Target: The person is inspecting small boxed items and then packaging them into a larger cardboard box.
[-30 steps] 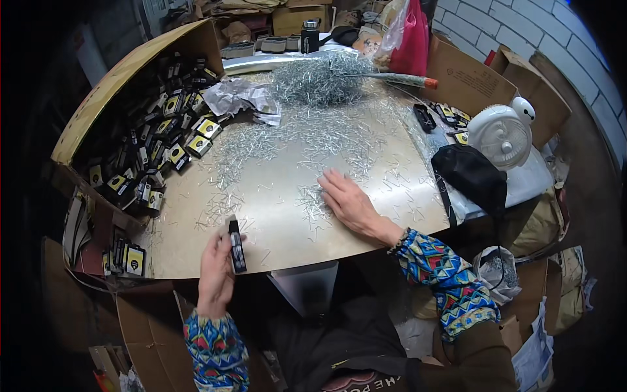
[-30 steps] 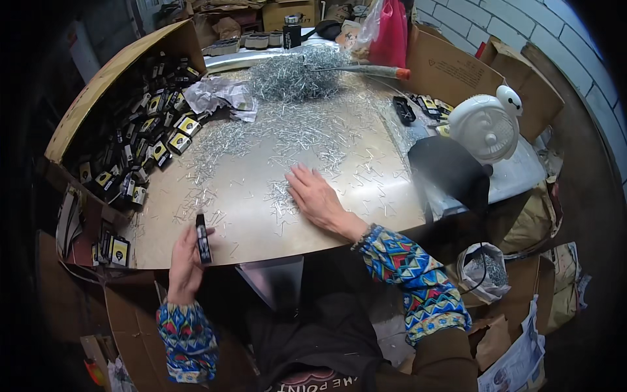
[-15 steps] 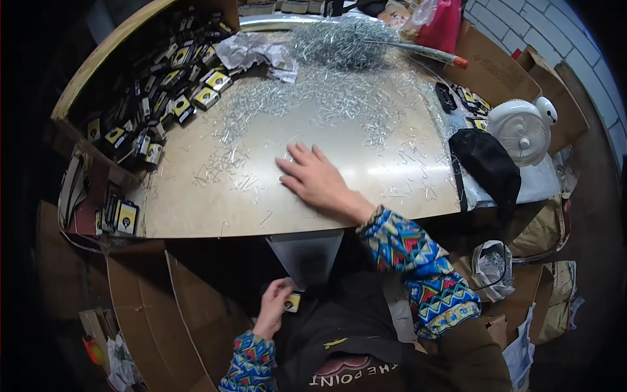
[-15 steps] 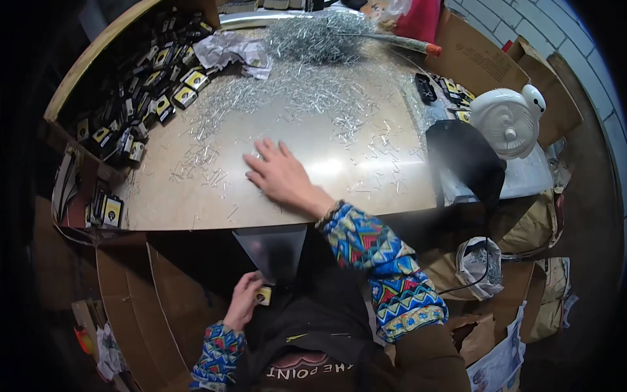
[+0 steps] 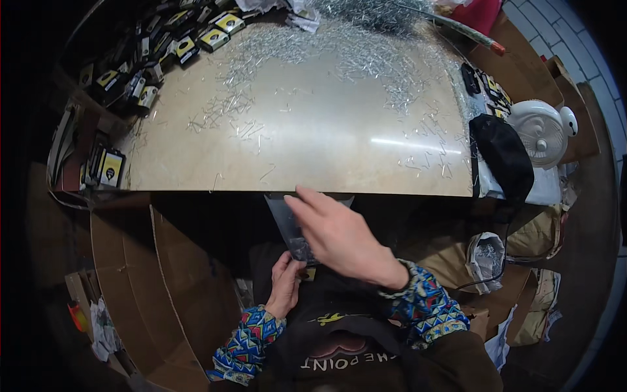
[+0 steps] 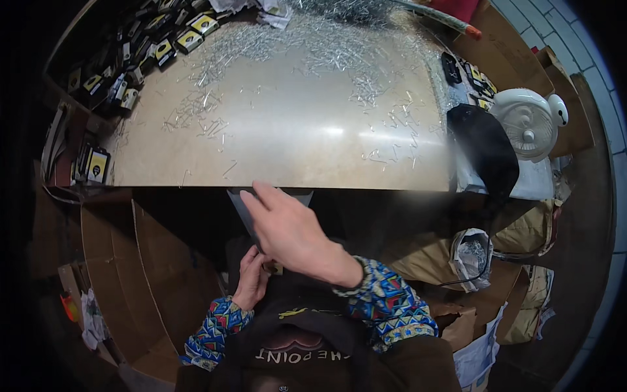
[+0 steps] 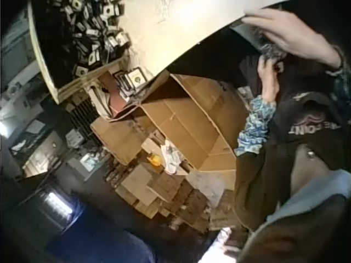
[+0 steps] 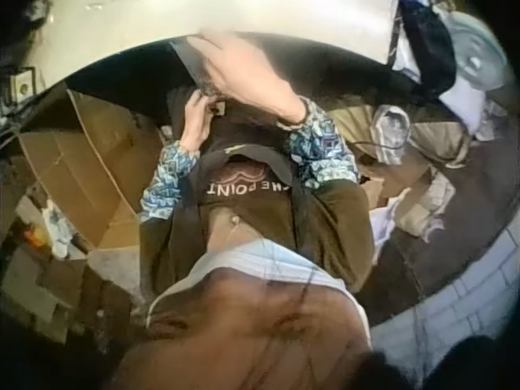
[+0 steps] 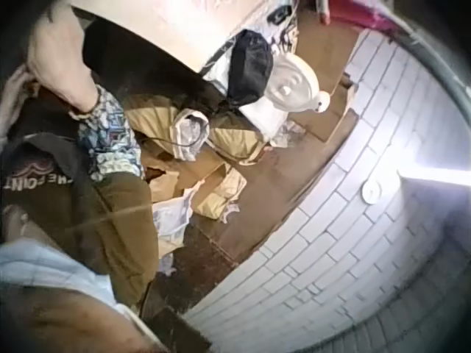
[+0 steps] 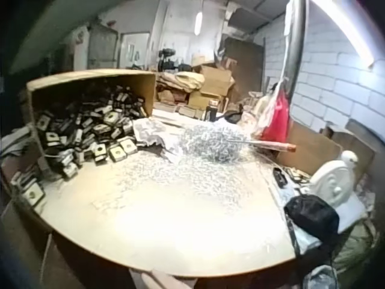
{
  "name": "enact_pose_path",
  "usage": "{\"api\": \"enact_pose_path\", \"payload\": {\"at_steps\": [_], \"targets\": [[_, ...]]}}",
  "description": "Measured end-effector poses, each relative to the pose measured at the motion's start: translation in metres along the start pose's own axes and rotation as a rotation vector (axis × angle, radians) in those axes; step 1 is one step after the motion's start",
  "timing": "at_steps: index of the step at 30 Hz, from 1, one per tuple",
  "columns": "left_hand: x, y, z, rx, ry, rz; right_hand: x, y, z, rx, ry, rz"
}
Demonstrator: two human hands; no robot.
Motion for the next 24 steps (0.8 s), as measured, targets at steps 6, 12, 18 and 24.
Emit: {"api": "enact_pose_path", "payload": {"at_steps": [6,12,18,24], "targets": [[0.015,-0.014,-0.008,0.128,0.032,0.278,0.012,-0.033,-0.014,-0.068,-0.007,0.054],[0.035,-0.045,-0.02,0.72,0.003,1.088,0.099,-0.035,-0.062,-0.233,0.252,-0.316],[0.02,-0.046,-0.019,0.675,-0.004,1.224,0.108,-0.034,-0.08,-0.251,0.313,0.054],[-0.013,-0.065,-0.038,0.582,-0.141,1.092,0.071,-0.048,-0.075,-0.173,0.149,0.338]]}}
Point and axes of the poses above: each hand's wrist, its own z-axis towards the middle knuckle, its own x-axis out of the palm, y = z × x, the point moved 9 cm from there along z, towards the middle knuckle, and after that the axes turned 8 degrees about x, right-handed, at the moved point
